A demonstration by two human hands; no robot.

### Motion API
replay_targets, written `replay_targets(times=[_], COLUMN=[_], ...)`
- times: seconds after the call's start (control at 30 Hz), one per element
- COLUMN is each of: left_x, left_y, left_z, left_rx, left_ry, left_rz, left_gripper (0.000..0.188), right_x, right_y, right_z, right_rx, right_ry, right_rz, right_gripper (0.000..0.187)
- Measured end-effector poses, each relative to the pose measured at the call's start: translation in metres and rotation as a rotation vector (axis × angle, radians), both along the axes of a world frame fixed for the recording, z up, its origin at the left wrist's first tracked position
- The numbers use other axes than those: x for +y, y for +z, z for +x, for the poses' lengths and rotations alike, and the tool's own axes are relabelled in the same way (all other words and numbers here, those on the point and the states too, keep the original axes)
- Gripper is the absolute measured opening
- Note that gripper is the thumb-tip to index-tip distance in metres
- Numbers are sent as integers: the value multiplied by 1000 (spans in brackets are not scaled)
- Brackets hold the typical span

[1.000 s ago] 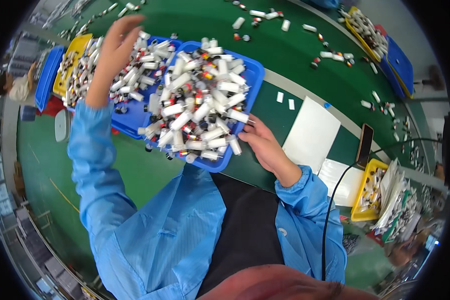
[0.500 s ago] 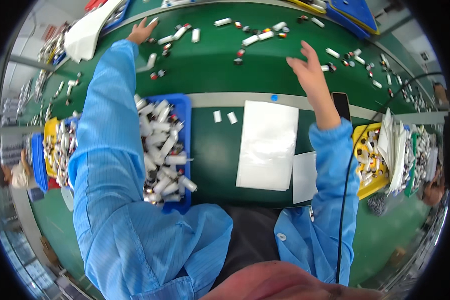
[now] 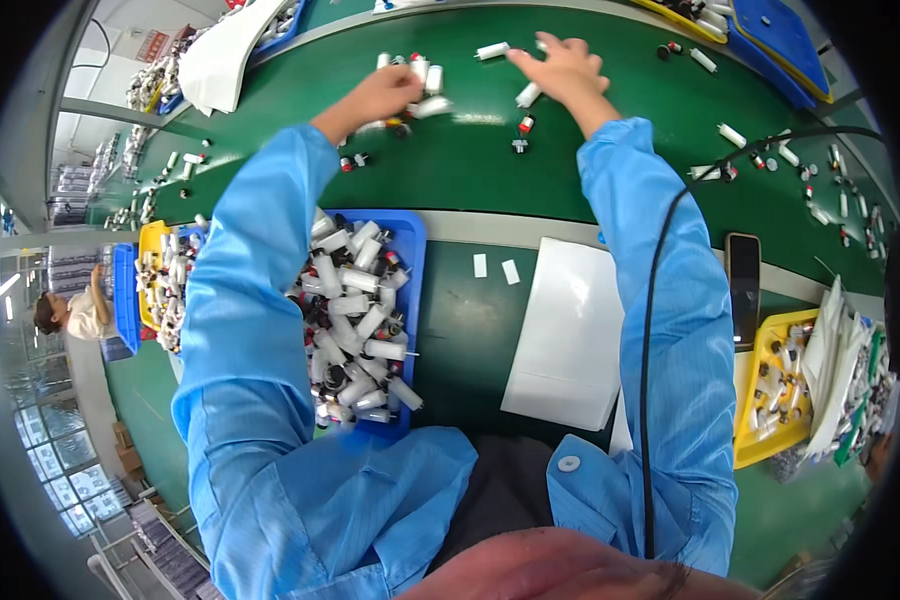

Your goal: Manually assembling and labeling small cylindrical electronic components on a production line.

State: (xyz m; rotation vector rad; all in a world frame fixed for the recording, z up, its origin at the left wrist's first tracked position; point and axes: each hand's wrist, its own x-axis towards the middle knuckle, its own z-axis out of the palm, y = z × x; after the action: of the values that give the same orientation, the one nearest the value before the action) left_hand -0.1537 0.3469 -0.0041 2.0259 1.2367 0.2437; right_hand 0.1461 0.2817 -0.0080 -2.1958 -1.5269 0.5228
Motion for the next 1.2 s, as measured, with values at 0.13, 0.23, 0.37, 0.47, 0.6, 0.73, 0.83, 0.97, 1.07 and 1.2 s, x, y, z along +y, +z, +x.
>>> replay_targets(times=[0.13,0.23,0.37,0.47,0.6,0.73,0.83,0.97,1.07,1.2], left_x=[-20,24,43,36,9,-19,11,5,-9,-25], left_y=[39,28,-10,-5,21,59,17,3,22,24], left_z=[39,-11,-74,-50,-3,27,-11,-12,-54,-105], left_rx=[-18,-34,396,407,232,41,121,-48,207,351], left_ry=[-109,140,389,328,289,269,113,119,10,-34], left_rz=[-52,420,319,91,-99,-196,-172,-105,-52,71], left_gripper=[28,36,86,102,83,65,63,42,38,67], right_x=[1,-3,-16,-14,-12,-11,-5,2,-3,-17], right_y=[-8,-11,-21,-32,-32,-26,-15,-18,-17,-2], right_z=[-43,-63,-64,-52,-56,-78,-112,-123,-126,-122], right_rx=[-94,-223,-240,-249,-260,-211,-153,-49,-39,-115], right_ry=[354,576,689,666,610,513,568,726,897,932], right_rz=[63,81,254,290,213,286,272,245,211,107], right_gripper=[59,43,33,35,54,77,89,94,96,117])
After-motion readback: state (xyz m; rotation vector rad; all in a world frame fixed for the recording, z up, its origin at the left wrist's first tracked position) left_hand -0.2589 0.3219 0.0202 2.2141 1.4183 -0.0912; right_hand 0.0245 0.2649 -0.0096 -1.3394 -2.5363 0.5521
